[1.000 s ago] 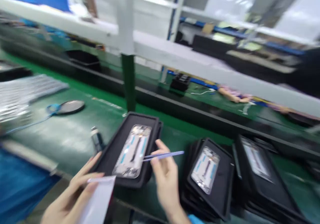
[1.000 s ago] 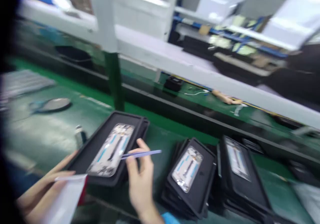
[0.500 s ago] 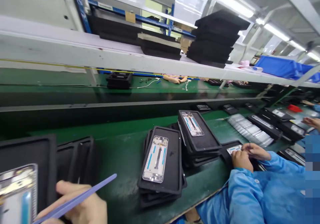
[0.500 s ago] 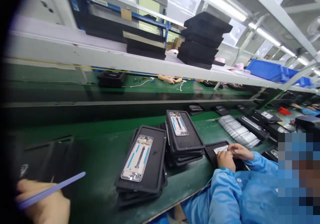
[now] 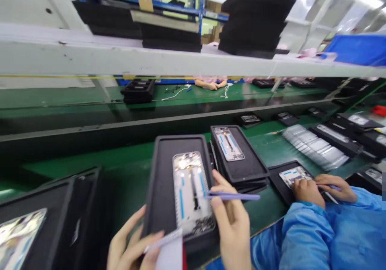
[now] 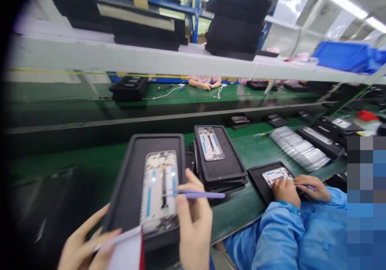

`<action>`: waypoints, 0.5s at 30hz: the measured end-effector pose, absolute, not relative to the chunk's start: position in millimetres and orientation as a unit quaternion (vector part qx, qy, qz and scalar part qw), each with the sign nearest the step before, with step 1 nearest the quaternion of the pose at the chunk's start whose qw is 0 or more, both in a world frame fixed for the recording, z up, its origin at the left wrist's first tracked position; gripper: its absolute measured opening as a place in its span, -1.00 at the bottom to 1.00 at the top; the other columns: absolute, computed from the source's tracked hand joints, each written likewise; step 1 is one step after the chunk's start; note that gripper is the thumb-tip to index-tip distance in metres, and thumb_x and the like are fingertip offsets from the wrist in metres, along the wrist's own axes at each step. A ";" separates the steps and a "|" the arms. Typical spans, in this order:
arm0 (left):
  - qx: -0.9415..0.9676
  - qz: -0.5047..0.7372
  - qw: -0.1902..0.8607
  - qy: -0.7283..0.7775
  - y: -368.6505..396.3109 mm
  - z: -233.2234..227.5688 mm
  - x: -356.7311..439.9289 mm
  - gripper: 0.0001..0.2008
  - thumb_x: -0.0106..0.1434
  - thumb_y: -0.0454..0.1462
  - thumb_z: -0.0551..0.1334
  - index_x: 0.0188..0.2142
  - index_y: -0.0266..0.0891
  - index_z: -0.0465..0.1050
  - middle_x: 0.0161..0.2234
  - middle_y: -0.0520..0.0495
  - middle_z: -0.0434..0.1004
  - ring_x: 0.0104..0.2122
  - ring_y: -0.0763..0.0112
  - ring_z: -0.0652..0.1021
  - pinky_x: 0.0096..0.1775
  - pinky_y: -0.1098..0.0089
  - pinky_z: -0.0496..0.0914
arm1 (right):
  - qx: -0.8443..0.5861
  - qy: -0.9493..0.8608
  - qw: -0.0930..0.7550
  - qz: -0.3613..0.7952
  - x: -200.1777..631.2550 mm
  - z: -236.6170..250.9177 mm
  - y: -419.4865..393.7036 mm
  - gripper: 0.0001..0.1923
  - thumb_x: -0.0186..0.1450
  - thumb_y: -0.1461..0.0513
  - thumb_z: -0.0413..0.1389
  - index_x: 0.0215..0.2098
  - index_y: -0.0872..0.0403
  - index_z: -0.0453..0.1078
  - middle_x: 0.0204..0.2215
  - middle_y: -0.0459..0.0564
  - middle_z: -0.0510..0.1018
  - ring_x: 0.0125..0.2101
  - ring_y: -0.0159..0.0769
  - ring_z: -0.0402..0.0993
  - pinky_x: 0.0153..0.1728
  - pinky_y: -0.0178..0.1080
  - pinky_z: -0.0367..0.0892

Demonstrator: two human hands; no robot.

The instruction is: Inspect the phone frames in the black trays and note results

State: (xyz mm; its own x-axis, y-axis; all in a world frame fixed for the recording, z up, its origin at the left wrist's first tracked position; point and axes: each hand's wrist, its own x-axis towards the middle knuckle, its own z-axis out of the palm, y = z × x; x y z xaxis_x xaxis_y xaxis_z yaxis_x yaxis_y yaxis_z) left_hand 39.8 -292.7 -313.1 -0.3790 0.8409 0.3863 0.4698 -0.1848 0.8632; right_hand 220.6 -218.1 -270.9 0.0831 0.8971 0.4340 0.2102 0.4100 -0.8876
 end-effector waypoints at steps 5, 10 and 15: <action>0.424 0.597 0.150 0.665 -309.1 -274.1 47.2 -0.83 0.56 -0.15 0.37 -0.18 -0.05 0.73 0.18 -0.10 0.77 0.26 0.14 0.71 0.16 0.34 0.66 | -0.504 -0.551 0.593 0.300 228.1 -259.5 -220.8 -0.84 0.52 0.12 0.34 -0.05 0.04 0.68 0.36 0.23 0.64 0.35 0.04 0.63 0.26 -0.02 0.63; 0.325 0.627 0.288 0.647 -306.8 -258.0 47.4 -0.72 0.50 -0.01 0.42 -0.20 -0.14 0.74 -0.33 -0.03 0.83 -0.43 0.35 0.77 -0.42 0.53 0.59 | -0.406 -0.570 0.610 0.371 194.7 -248.5 -247.7 -0.89 0.56 0.28 0.28 0.01 -0.02 0.64 -0.04 0.09 0.81 -0.04 -0.05 0.84 -0.04 -0.06 0.76; 0.249 0.676 0.333 0.609 -322.5 -260.3 40.4 -0.72 0.43 0.00 0.49 -0.11 -0.15 0.77 -0.23 -0.08 0.88 -0.27 0.27 0.83 -0.27 0.48 0.67 | -0.256 -0.705 0.502 0.430 167.7 -253.5 -256.9 -0.70 0.45 0.41 0.35 0.05 -0.07 0.67 -0.14 0.02 0.84 -0.11 -0.07 0.86 -0.09 -0.11 0.80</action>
